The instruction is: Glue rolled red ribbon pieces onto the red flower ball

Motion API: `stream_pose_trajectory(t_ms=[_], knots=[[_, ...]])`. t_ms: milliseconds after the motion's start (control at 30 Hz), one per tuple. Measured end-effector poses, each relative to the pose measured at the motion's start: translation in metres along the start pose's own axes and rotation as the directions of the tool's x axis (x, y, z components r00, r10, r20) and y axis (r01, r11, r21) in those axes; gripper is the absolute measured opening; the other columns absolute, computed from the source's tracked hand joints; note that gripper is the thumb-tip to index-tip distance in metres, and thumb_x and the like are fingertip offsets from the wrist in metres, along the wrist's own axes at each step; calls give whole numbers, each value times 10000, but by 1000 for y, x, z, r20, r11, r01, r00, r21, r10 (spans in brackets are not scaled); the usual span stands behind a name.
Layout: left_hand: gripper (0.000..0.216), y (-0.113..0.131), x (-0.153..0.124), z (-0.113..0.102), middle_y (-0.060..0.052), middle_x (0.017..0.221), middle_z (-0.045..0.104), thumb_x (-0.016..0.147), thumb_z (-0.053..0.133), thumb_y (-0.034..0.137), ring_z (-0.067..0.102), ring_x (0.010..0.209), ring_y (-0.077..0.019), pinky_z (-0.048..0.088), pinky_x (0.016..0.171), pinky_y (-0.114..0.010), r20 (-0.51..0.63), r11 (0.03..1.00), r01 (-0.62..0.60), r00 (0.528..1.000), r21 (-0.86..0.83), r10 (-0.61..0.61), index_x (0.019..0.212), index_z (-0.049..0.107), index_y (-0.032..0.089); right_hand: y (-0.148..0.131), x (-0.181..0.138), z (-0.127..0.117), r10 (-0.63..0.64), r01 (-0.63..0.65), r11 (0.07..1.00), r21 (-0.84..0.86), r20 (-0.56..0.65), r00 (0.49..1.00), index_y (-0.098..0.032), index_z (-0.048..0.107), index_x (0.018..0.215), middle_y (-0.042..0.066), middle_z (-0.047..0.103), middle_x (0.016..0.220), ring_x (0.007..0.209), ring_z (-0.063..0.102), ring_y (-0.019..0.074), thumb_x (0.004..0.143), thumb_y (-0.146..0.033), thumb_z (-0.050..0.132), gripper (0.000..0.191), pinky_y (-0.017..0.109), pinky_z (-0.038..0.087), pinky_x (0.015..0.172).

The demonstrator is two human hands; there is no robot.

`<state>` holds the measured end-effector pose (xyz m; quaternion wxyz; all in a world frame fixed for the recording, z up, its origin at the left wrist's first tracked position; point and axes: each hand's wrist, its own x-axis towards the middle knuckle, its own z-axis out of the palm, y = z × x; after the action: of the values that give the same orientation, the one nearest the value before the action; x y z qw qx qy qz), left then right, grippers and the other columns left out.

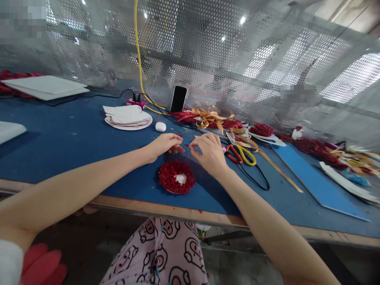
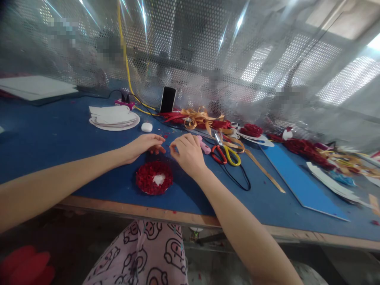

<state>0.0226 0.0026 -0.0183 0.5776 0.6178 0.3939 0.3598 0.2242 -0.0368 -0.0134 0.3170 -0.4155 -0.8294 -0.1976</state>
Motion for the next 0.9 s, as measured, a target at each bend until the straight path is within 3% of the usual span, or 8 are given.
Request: stream_pose_trajectory(t_ms=[267,567,733,900], knots=[[326,-6,2,2,-60,786,755,795,745,161,724,705,-162,561,739,-323,7,972,60,998,-226,-60,1066,563,153,-1,1,-3,-53,47,998,50,125,991,-239,682,881,24,758,939,980,584,234,962,-227,566,142,406,409,910],[410,-6,-1,0,-64,798,757,771,743,60,743,740,-163,593,787,-322,-2,955,72,997,-288,-75,1113,531,139,0,1,-4,-95,90,995,43,140,986,-241,682,900,28,753,958,1013,576,238,981,-261,548,158,404,406,939],[437,-10,1,2,-23,744,731,745,777,110,719,693,-155,579,760,-329,-42,972,-39,999,-232,30,1095,518,148,-1,-1,-6,-59,50,993,111,80,995,-233,676,895,36,751,953,995,599,229,979,-266,537,166,402,423,932],[432,-10,0,1,0,774,715,743,769,174,703,722,-146,564,760,-321,-102,967,-219,973,-132,207,1096,520,162,3,-4,-1,67,-68,979,194,8,998,-227,704,954,54,759,948,983,650,242,930,-232,560,146,428,461,939]])
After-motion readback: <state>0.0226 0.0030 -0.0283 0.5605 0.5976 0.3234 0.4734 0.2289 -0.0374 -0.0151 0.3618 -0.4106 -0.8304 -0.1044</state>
